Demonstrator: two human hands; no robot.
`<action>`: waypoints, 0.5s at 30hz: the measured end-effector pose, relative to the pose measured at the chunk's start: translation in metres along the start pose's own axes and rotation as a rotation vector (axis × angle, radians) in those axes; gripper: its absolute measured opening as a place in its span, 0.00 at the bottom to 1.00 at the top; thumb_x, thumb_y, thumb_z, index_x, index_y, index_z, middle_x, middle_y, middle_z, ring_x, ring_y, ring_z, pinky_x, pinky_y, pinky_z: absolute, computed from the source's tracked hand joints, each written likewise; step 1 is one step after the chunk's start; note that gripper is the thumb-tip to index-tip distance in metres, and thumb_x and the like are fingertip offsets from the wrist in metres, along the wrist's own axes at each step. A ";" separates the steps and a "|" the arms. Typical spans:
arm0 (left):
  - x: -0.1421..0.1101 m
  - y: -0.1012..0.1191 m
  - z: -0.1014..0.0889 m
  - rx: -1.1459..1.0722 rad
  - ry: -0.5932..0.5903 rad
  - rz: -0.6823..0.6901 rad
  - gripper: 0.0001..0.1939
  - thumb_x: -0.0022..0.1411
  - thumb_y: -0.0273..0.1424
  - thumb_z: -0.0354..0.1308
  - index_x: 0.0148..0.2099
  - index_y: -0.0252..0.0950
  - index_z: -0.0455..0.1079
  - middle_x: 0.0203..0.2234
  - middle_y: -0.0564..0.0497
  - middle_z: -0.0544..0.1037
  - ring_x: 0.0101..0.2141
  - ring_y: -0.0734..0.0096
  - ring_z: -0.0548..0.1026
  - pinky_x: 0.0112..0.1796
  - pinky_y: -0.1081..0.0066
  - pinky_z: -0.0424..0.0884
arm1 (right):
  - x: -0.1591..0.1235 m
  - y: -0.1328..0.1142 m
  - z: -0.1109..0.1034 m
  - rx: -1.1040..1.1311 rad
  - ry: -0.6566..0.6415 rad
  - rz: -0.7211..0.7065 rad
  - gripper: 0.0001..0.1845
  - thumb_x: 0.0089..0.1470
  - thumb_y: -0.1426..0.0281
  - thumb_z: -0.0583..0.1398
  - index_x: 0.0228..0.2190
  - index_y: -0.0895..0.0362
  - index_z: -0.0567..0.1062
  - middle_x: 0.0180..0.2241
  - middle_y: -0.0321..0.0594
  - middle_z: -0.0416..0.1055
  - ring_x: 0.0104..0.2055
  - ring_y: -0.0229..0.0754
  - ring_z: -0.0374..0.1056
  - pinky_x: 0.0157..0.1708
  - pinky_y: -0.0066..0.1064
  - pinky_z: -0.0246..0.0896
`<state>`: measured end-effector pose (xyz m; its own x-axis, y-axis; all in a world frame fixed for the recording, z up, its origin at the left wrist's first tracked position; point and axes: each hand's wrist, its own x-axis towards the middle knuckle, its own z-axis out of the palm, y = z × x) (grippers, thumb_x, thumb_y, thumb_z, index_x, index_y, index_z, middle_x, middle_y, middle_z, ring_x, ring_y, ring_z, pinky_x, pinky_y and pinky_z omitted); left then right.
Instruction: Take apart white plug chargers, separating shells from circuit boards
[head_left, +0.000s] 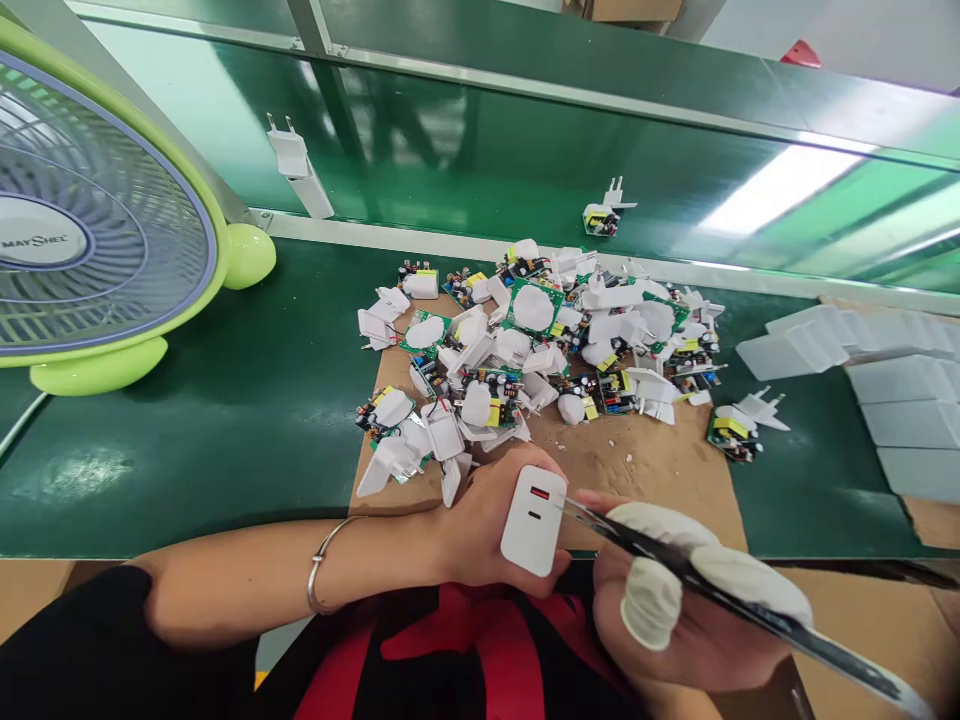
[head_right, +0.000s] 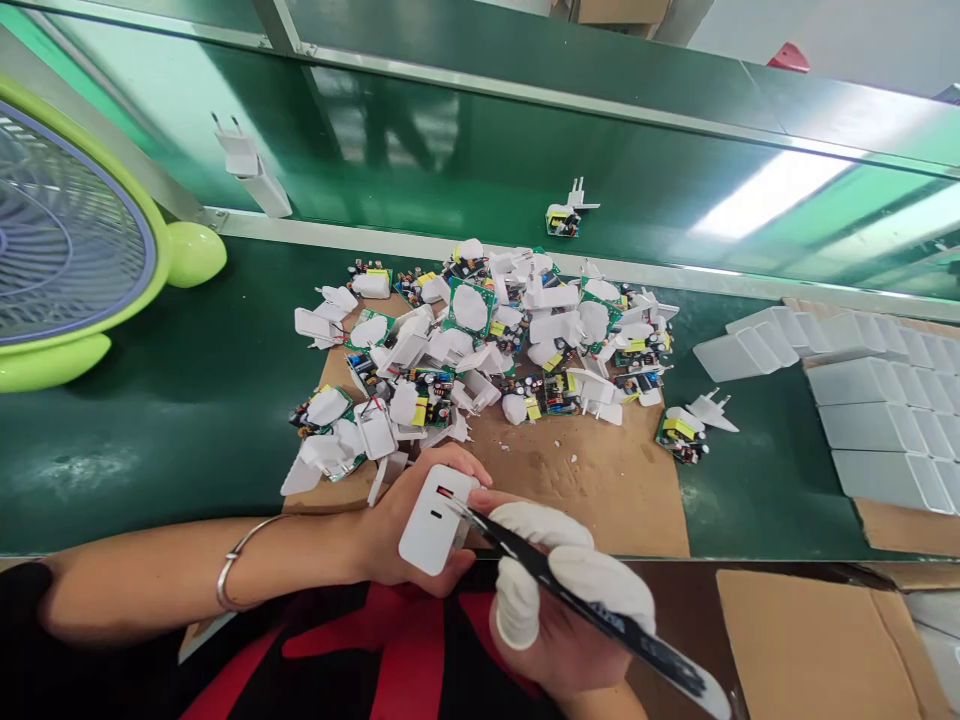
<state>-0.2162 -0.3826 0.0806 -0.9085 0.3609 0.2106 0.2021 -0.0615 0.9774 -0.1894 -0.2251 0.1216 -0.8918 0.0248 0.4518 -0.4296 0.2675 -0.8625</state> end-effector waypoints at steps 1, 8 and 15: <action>0.000 0.000 0.000 -0.008 0.005 0.013 0.28 0.48 0.37 0.63 0.49 0.38 0.57 0.37 0.48 0.71 0.37 0.63 0.73 0.37 0.66 0.70 | 0.001 0.002 0.002 0.016 0.112 -0.063 0.26 0.56 0.80 0.57 0.52 0.42 0.65 0.39 0.36 0.73 0.33 0.47 0.76 0.27 0.42 0.78; 0.002 0.003 -0.001 0.027 0.008 0.046 0.28 0.45 0.35 0.62 0.48 0.38 0.57 0.35 0.49 0.69 0.31 0.67 0.70 0.33 0.68 0.69 | 0.024 0.020 -0.028 -0.371 0.002 -0.094 0.12 0.53 0.75 0.63 0.41 0.54 0.73 0.31 0.38 0.75 0.29 0.43 0.74 0.29 0.34 0.74; -0.002 0.003 0.000 0.042 0.000 0.102 0.27 0.45 0.32 0.60 0.49 0.40 0.59 0.37 0.49 0.69 0.33 0.67 0.70 0.33 0.69 0.68 | 0.031 0.044 -0.084 -0.871 -0.224 0.054 0.12 0.58 0.65 0.57 0.43 0.57 0.73 0.31 0.39 0.76 0.29 0.42 0.74 0.30 0.31 0.71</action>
<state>-0.2142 -0.3837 0.0829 -0.8827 0.3543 0.3088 0.3088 -0.0583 0.9494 -0.2238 -0.1318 0.1170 -0.9536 -0.1058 0.2818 -0.2078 0.9087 -0.3620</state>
